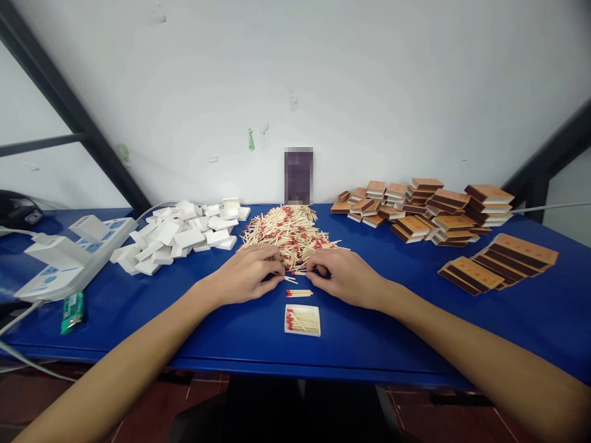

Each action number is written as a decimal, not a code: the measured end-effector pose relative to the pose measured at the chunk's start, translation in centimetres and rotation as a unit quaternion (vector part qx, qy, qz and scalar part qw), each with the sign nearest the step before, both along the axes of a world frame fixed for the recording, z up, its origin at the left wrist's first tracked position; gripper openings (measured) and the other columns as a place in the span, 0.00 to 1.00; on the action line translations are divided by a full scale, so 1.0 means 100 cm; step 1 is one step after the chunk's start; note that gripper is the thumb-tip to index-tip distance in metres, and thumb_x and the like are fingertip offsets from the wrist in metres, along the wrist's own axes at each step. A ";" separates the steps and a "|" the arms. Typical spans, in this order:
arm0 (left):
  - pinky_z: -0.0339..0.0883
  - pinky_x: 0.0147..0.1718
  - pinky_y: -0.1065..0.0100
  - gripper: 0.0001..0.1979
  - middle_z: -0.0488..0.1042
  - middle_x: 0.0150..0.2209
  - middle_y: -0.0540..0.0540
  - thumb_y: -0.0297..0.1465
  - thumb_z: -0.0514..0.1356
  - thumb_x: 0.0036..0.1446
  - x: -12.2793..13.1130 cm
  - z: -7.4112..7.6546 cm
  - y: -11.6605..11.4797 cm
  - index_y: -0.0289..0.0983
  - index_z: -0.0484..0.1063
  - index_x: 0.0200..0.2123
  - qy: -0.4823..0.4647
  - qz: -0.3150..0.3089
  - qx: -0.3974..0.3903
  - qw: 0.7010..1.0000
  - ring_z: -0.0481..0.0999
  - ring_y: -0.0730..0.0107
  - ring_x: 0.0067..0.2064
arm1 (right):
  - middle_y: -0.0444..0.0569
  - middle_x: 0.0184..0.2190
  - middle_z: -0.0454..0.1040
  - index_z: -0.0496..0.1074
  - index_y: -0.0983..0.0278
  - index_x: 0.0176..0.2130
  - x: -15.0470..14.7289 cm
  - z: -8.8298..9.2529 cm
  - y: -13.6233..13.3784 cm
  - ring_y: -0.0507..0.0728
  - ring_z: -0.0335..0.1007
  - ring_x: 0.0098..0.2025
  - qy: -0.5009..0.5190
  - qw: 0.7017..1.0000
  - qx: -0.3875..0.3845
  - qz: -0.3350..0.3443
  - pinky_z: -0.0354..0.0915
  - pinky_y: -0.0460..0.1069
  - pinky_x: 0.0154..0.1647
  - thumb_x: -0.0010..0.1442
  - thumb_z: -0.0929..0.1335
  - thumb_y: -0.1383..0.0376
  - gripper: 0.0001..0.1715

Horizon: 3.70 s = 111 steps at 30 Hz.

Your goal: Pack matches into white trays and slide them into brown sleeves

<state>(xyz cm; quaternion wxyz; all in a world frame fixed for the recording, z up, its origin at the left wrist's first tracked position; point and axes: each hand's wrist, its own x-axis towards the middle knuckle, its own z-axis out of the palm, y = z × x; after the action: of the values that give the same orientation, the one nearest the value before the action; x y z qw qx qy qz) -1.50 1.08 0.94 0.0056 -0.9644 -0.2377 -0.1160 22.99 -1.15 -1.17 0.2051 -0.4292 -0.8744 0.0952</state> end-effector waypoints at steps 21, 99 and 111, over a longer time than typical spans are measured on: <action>0.63 0.38 0.66 0.13 0.74 0.36 0.46 0.32 0.51 0.68 0.010 -0.005 -0.007 0.36 0.75 0.42 -0.065 0.026 -0.002 0.998 0.73 0.68 0.38 | 0.42 0.24 0.70 0.75 0.63 0.33 -0.004 0.001 -0.002 0.50 0.61 0.26 0.053 0.998 -0.035 0.007 0.54 0.47 0.29 0.64 0.66 0.62 0.11; 0.64 0.40 0.64 0.13 0.73 0.36 0.47 0.41 0.60 0.61 0.009 -0.002 -0.011 0.37 0.77 0.38 -0.032 0.001 -0.014 0.999 0.73 0.65 0.40 | 0.48 0.36 0.71 0.75 0.62 0.37 -0.008 -0.003 -0.007 0.55 0.67 0.38 0.070 0.993 -0.046 0.082 0.64 0.50 0.39 0.64 0.68 0.63 0.06; 0.63 0.38 0.66 0.07 0.72 0.33 0.48 0.33 0.59 0.61 0.013 -0.005 -0.012 0.37 0.75 0.34 -0.052 0.016 -0.048 0.997 0.71 0.67 0.38 | 0.50 0.37 0.74 0.77 0.64 0.40 -0.009 -0.006 -0.006 0.55 0.69 0.40 0.057 0.994 -0.010 0.097 0.66 0.51 0.43 0.65 0.67 0.64 0.08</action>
<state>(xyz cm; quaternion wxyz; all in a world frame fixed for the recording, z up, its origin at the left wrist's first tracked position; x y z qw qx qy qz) -0.23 -0.09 0.41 -0.0513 -0.9523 -0.2585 -0.1541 22.05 -1.71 -1.79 0.2398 -0.3382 -0.8979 0.1479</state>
